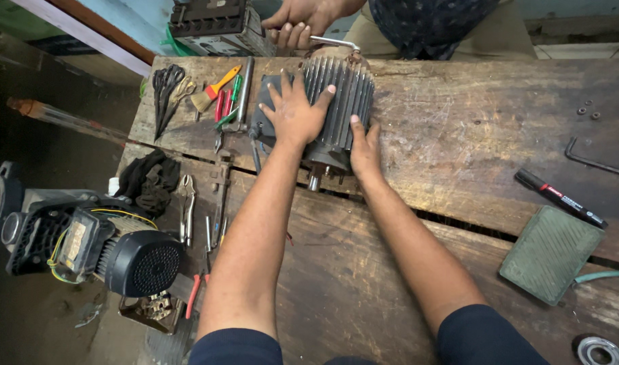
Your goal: The person holds an electric motor steady on a wooden workbench and occasionally rotates and repositions it while a coworker uses a wrench to loosen the motor's end cover, exposing the internal windings and capacitors.
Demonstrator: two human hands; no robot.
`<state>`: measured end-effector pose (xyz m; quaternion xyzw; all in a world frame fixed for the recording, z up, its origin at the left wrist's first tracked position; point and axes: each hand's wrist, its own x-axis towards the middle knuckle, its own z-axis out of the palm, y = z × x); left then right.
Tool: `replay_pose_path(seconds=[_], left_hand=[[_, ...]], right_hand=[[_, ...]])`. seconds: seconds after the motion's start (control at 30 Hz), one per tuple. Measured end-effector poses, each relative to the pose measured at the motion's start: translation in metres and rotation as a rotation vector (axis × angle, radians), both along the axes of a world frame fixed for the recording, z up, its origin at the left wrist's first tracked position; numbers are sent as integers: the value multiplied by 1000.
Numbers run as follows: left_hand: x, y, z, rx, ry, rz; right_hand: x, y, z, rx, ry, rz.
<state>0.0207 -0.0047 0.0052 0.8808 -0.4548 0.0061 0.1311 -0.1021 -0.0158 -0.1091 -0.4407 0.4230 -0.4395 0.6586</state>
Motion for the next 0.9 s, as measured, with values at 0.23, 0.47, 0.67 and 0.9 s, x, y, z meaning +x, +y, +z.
replay_pose_path(seconds=[0.23,0.47,0.67,0.9], left_hand=[[-1,0,2,-14,4,3],[-3,2,3,-16,4,-3],[-2,2,3,-15,-8,-5],[-1,1,2,-14,6,-5]], right_hand=[[0,-2,-2,21,15,21],[1,-1,-3,-38,23,-14],[1,0,-2,32,5,9],[2,-1,-1,-38,-28,-44]])
